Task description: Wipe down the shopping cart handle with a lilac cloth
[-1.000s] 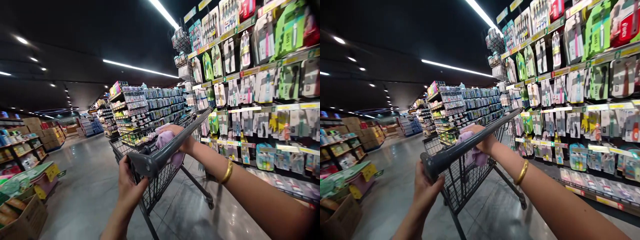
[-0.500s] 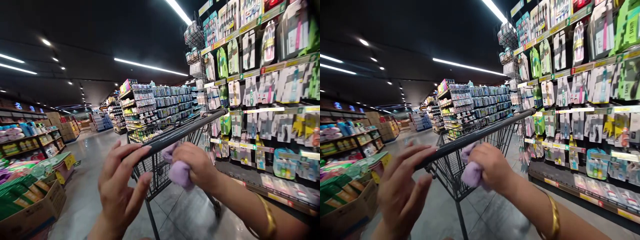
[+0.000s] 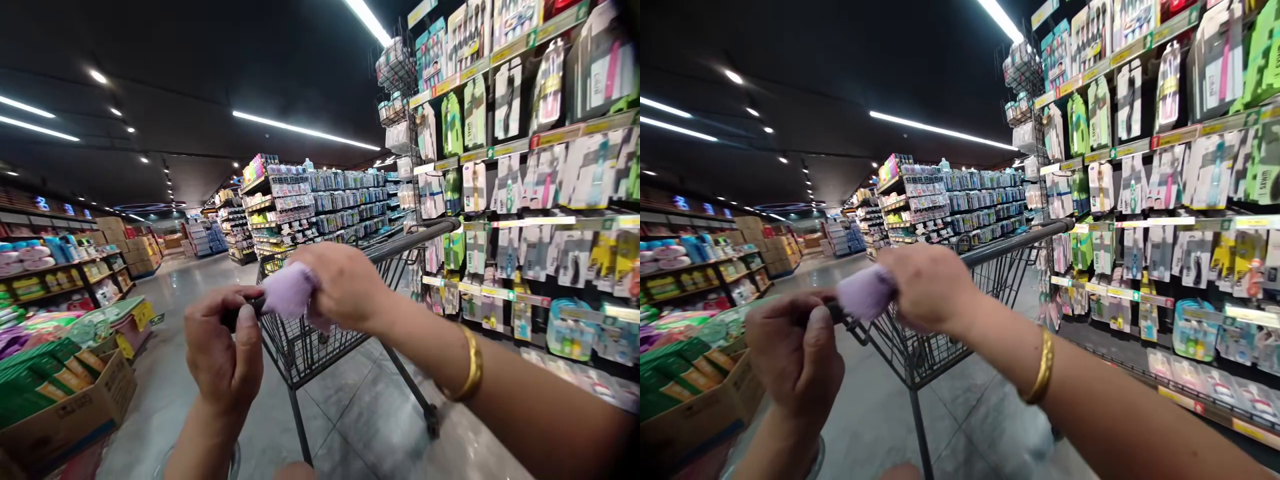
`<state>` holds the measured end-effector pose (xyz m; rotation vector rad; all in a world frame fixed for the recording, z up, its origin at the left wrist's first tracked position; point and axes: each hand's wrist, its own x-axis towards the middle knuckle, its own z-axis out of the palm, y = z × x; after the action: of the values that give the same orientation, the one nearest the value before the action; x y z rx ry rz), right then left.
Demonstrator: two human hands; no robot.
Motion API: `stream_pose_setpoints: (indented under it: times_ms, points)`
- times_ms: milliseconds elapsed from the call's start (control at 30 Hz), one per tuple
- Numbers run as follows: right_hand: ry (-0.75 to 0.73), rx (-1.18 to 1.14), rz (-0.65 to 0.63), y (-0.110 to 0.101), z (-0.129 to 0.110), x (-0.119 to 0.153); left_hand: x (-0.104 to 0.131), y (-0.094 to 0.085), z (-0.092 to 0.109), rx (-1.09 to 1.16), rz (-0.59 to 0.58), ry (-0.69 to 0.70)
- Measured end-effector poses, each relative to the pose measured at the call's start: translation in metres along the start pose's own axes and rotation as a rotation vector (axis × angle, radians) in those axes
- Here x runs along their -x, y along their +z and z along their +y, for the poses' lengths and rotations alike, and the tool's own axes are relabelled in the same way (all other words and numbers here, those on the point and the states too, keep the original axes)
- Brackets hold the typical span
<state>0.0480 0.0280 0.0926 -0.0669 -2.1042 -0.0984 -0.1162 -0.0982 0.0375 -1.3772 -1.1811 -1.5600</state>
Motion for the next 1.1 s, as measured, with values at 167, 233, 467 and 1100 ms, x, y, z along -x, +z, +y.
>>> stream_pose_setpoints:
  times_ms: [167,233,467,1100]
  points:
    - [0.362,0.263,0.004,-0.037,0.07,0.024,-0.009,-0.001,0.005,0.025,0.026,0.066]
    - [0.436,0.295,-0.013,-0.038,0.066,0.021,-0.01,0.003,0.004,0.015,0.055,0.044]
    - [0.067,0.203,-0.159,0.0,-0.01,-0.012,-0.014,-0.004,-0.007,-0.023,0.107,0.006]
    - [0.188,0.393,-0.261,-0.02,0.046,0.001,-0.053,0.051,0.029,-0.607,-0.471,0.314]
